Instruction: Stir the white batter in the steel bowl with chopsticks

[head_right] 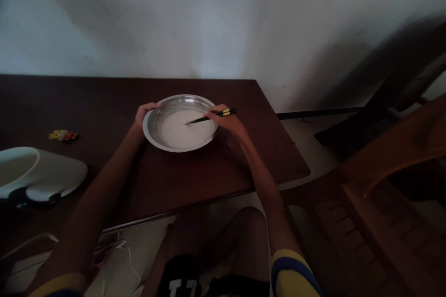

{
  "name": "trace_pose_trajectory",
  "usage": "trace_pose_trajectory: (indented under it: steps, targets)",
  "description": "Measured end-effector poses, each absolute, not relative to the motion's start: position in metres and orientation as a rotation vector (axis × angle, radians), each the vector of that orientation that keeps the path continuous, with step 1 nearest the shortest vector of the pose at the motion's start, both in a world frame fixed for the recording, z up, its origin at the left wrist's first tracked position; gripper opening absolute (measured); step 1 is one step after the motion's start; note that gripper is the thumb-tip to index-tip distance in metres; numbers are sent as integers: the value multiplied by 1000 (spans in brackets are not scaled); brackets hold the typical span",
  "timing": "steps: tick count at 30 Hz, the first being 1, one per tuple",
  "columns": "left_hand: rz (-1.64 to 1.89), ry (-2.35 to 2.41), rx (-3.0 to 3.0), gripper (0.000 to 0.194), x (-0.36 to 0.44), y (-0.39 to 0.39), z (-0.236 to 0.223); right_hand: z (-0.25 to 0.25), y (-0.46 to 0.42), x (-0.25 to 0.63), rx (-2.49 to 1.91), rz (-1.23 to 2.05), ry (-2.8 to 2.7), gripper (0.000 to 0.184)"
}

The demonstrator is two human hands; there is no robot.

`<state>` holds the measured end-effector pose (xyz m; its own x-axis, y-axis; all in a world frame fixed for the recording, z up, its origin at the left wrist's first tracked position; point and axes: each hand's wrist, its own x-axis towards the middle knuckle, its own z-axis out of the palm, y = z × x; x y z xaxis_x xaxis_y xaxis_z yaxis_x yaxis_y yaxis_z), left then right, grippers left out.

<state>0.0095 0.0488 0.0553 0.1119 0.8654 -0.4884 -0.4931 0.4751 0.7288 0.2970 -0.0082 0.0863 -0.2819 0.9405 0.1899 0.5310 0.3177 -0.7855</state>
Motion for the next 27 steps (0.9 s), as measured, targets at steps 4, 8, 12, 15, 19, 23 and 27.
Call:
trace_pose_trajectory:
  steps: [4, 8, 12, 15, 19, 23, 27]
  targets:
    - [1043, 1030, 468, 28, 8, 51, 52, 92, -10, 307, -1267, 914, -1915, 20]
    - [1032, 1014, 509, 22, 6, 54, 47, 83, -11, 287, -1181, 919, -2020, 17]
    - [1030, 1036, 493, 23, 5, 54, 48, 84, -5, 299, -1357, 726, -1843, 22]
    - [1021, 1070, 452, 28, 6, 52, 51, 93, -7, 316, -1388, 802, -1756, 24]
    - [1019, 1025, 495, 28, 6, 51, 51, 91, -16, 299, -1206, 996, -1945, 19]
    - [1026, 1022, 501, 24, 7, 54, 48, 78, -9, 282, -1205, 801, -1973, 20]
    - [1064, 1024, 511, 23, 9, 54, 48, 79, 2, 302, -1365, 692, -1758, 26]
